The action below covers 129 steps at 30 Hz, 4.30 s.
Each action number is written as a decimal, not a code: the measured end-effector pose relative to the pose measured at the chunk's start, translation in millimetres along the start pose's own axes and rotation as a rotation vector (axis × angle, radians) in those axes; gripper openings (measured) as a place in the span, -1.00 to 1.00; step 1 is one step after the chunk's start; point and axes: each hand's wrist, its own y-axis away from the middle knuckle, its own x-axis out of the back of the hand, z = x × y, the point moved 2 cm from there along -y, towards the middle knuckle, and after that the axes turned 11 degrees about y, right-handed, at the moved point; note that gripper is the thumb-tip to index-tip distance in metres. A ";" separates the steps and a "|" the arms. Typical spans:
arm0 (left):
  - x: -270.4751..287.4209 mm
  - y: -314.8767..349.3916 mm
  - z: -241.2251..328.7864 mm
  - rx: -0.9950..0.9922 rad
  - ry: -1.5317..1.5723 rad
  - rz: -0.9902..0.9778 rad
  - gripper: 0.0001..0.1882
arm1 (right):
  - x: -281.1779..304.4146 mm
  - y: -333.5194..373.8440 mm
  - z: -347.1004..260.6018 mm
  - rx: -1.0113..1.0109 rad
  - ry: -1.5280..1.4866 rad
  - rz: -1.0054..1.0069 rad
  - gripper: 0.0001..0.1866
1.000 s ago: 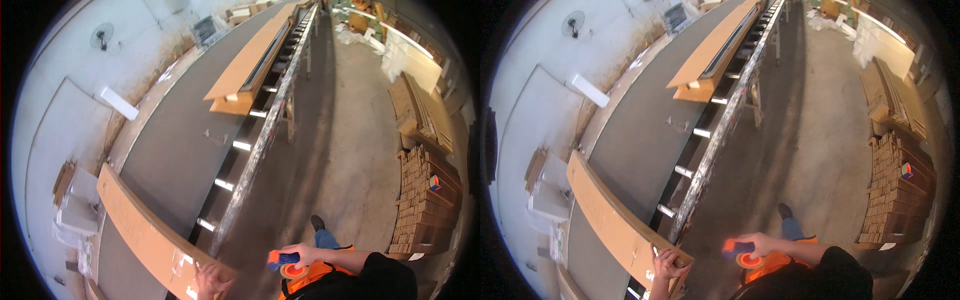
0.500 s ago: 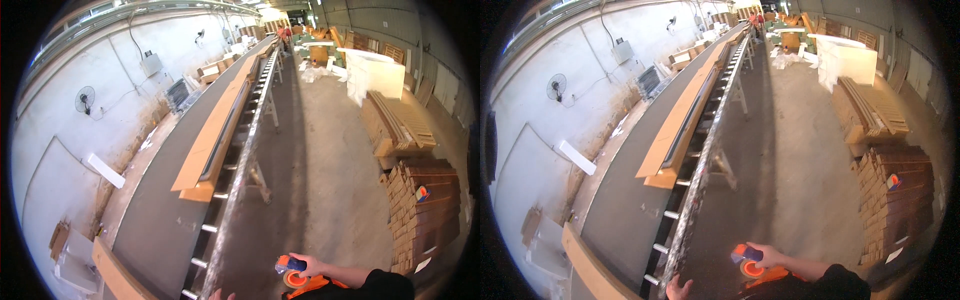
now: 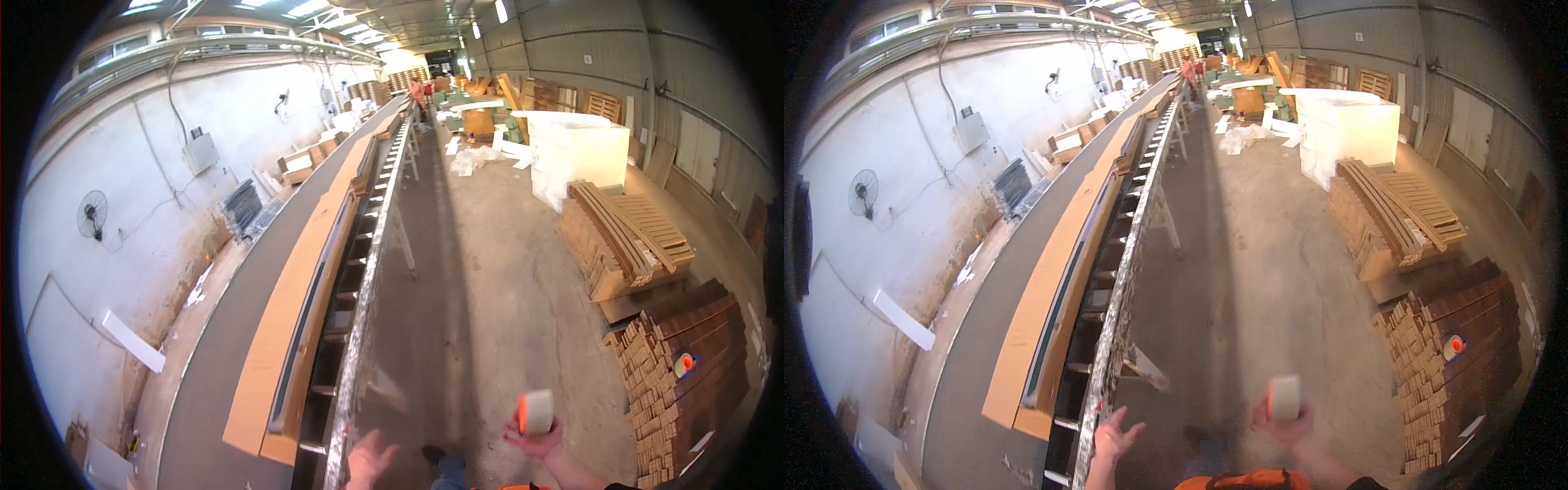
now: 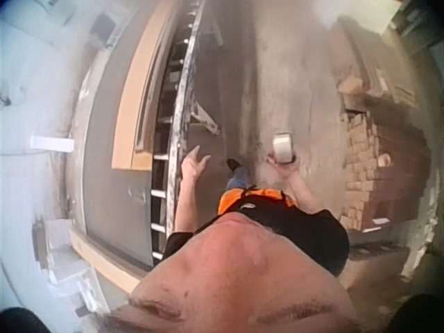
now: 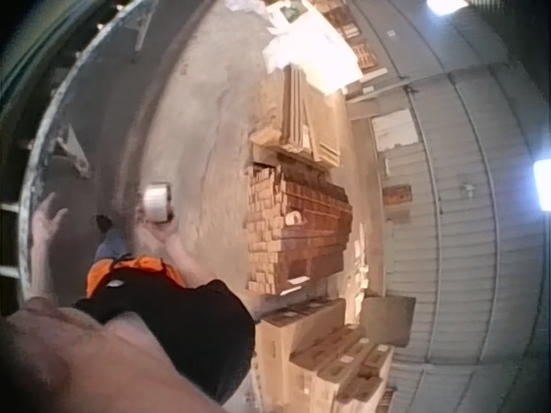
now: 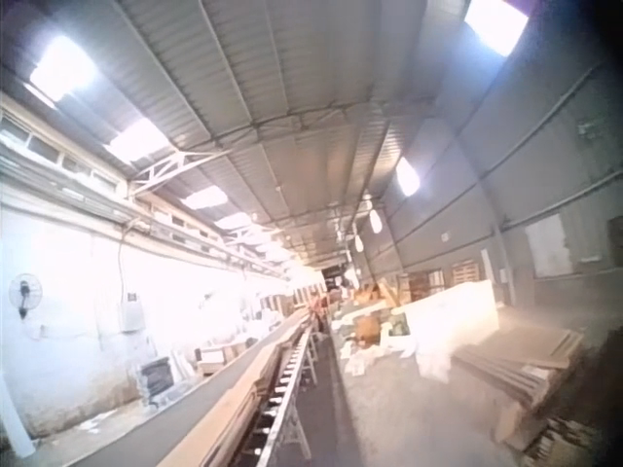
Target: The person packs and seals cardboard boxes by folding the flaps and applying tape with a tape dispenser.
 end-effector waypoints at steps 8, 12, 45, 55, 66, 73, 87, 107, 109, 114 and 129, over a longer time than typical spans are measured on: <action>53.0 -255.9 7.6 -0.130 -0.345 0.198 0.02 | -69.5 -234.2 -160.2 0.481 0.012 -0.159 -0.44; 68.2 -338.4 -1.0 -0.016 -0.464 0.373 0.12 | -84.6 -347.3 -153.5 0.418 0.064 -0.012 -0.50; 90.2 -243.3 -43.3 0.163 -0.392 0.554 -0.69 | -142.3 -687.6 194.0 -0.674 0.139 -0.085 -0.68; 109.1 -177.2 -51.2 0.527 -0.268 0.320 -0.64 | -121.2 -645.9 126.9 -0.424 1.151 -0.121 -0.79; 104.1 -341.0 41.7 0.795 -0.231 1.061 -0.31 | -71.5 -1024.6 -99.8 0.138 0.717 0.496 -0.64; 105.3 -460.1 10.5 0.841 0.024 1.099 -0.12 | -122.7 -1237.4 -73.5 0.095 1.157 0.718 -0.57; 132.9 -485.6 -59.7 0.784 -0.133 1.240 0.26 | -232.8 -1132.6 74.7 0.531 2.247 -0.821 -0.29; 101.2 -547.8 1.5 1.059 -0.041 0.292 0.13 | -197.2 -1094.2 136.2 0.509 1.762 -0.856 -0.43; 94.8 -538.6 -5.7 0.864 -0.314 0.002 0.25 | -234.5 -1088.4 141.9 0.742 1.933 -1.015 -0.49; 102.0 -547.3 -6.9 0.727 -0.684 -0.337 -0.05 | -321.4 -1100.6 146.2 -0.670 2.576 -1.550 -0.29; 188.7 -532.4 -18.7 0.419 -0.718 0.162 -0.28 | -221.6 -1029.1 90.7 0.979 2.235 -1.486 -0.80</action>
